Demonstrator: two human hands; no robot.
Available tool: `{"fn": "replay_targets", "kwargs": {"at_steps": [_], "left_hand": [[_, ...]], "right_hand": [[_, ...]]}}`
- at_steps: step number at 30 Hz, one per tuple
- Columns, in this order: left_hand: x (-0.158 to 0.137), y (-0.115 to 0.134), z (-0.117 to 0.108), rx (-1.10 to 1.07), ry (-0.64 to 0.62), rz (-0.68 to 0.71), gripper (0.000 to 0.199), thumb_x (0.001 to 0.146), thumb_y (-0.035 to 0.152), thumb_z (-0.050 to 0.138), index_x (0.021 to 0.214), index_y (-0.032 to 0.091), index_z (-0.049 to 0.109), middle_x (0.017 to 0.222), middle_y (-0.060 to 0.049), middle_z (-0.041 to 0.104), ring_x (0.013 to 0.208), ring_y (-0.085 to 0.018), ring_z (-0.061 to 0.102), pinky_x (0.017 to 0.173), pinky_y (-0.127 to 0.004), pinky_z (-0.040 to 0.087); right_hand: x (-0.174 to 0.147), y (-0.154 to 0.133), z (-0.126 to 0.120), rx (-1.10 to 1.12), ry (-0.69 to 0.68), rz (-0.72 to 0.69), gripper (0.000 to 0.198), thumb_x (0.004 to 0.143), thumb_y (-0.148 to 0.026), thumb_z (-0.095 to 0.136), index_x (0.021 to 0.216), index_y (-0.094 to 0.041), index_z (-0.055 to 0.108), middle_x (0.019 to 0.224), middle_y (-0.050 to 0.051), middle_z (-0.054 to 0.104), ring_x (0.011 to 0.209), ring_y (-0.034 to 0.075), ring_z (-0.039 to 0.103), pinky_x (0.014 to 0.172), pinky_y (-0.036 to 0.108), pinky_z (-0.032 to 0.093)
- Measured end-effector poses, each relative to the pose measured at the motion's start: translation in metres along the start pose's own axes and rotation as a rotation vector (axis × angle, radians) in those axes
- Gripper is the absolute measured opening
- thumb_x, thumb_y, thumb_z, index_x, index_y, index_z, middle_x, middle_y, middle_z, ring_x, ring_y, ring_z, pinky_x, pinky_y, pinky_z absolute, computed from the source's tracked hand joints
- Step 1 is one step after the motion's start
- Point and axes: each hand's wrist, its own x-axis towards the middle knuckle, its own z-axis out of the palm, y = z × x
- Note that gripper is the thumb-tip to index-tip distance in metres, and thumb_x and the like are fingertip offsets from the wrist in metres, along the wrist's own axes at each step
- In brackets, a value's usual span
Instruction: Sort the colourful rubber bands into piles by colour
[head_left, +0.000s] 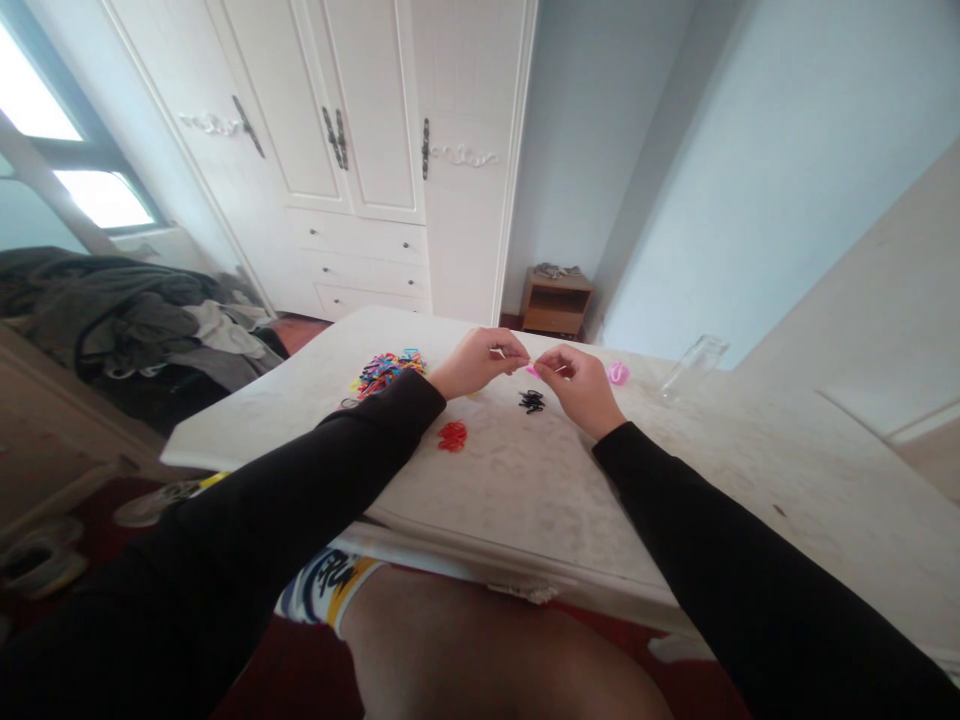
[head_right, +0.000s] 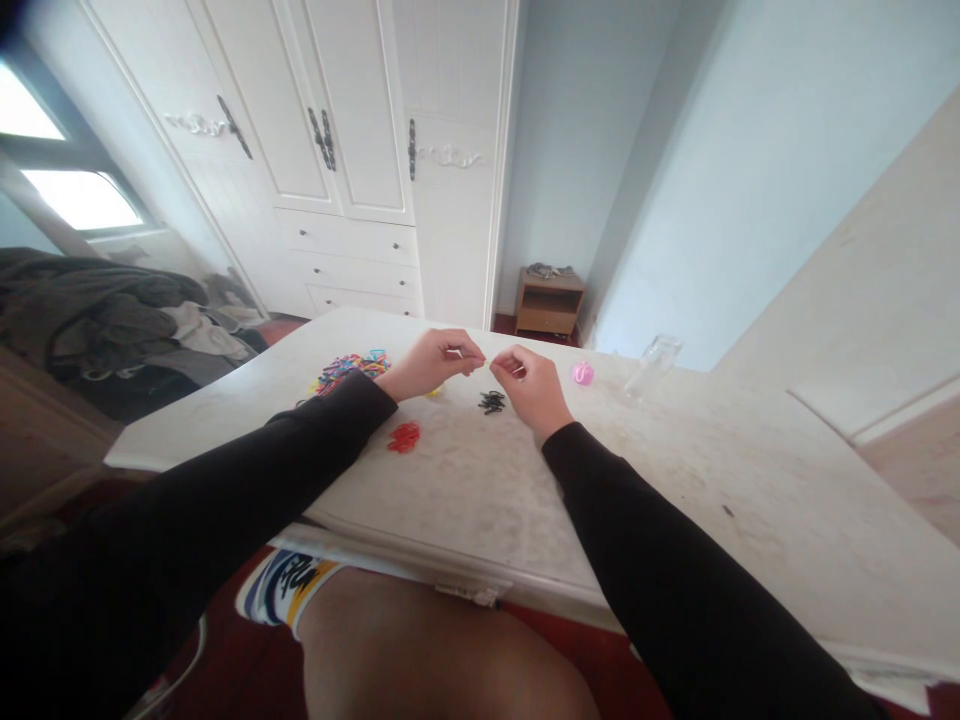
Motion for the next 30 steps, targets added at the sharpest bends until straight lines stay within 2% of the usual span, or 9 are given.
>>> {"fn": "replay_targets", "kwargs": {"at_steps": [3,6,9,12,16,20,25,30], "left_hand": [[0.001,0.001,0.001,0.037,-0.002,0.009,0.008,0.083,0.020,0.070,0.079,0.013,0.071,0.076,-0.004,0.068,0.066,-0.011,0.062,0.062,-0.023,0.051],[0.003,0.001,-0.008,0.169,0.022,0.054,0.007,0.082,0.014,0.067,0.075,0.014,0.070,0.077,-0.003,0.068,0.069,-0.012,0.061,0.065,-0.024,0.049],[0.005,0.000,-0.024,0.305,0.131,0.080,0.010,0.078,0.008,0.063,0.072,0.014,0.069,0.078,-0.004,0.069,0.072,-0.013,0.061,0.068,-0.025,0.048],[0.006,-0.002,-0.035,0.316,0.214,0.065,0.009,0.078,0.009,0.063,0.073,0.014,0.068,0.079,-0.004,0.069,0.074,-0.014,0.061,0.068,-0.026,0.048],[0.005,-0.003,-0.034,0.248,0.075,0.050,0.006,0.079,0.013,0.066,0.073,0.014,0.069,0.078,-0.005,0.069,0.070,-0.013,0.062,0.064,-0.025,0.049],[0.002,-0.008,-0.046,0.215,-0.058,-0.005,0.006,0.081,0.017,0.069,0.077,0.013,0.072,0.073,-0.005,0.070,0.065,-0.013,0.063,0.063,-0.026,0.051],[-0.002,-0.013,-0.072,0.374,-0.250,-0.060,0.007,0.077,0.021,0.074,0.076,0.015,0.078,0.074,-0.005,0.076,0.066,-0.013,0.065,0.065,-0.024,0.050],[-0.006,-0.012,-0.080,0.444,-0.390,-0.185,0.013,0.075,0.027,0.077,0.078,0.016,0.083,0.073,-0.005,0.078,0.067,-0.015,0.068,0.066,-0.024,0.050]], "right_hand": [[0.000,-0.001,0.001,-0.043,-0.003,-0.006,0.017,0.087,-0.035,0.066,0.080,-0.020,0.066,0.076,0.003,0.071,0.070,0.018,0.062,0.069,0.032,0.047],[0.003,-0.001,-0.003,-0.104,0.000,-0.030,0.014,0.087,-0.030,0.063,0.077,-0.020,0.063,0.074,0.002,0.069,0.070,0.018,0.060,0.069,0.032,0.046],[0.008,0.002,-0.012,-0.141,0.093,-0.041,0.013,0.087,-0.027,0.059,0.076,-0.021,0.060,0.073,0.002,0.067,0.071,0.019,0.061,0.070,0.033,0.045],[0.010,0.004,-0.017,-0.134,0.167,-0.036,0.012,0.088,-0.026,0.057,0.077,-0.022,0.059,0.073,0.002,0.066,0.072,0.019,0.061,0.071,0.033,0.046],[0.007,0.002,-0.011,-0.123,0.081,-0.067,0.013,0.087,-0.028,0.059,0.076,-0.022,0.058,0.074,0.002,0.067,0.073,0.019,0.061,0.073,0.034,0.047],[0.004,0.003,-0.010,-0.096,0.109,-0.043,0.013,0.087,-0.031,0.060,0.077,-0.022,0.060,0.077,0.003,0.069,0.074,0.019,0.062,0.074,0.034,0.049],[0.004,0.004,-0.010,-0.106,0.109,-0.025,0.011,0.085,-0.030,0.060,0.078,-0.022,0.062,0.076,0.003,0.069,0.072,0.018,0.061,0.069,0.033,0.049],[0.002,-0.001,-0.006,-0.115,0.061,-0.051,0.016,0.087,-0.032,0.059,0.076,-0.022,0.061,0.075,0.003,0.068,0.073,0.018,0.061,0.069,0.032,0.049]]}}
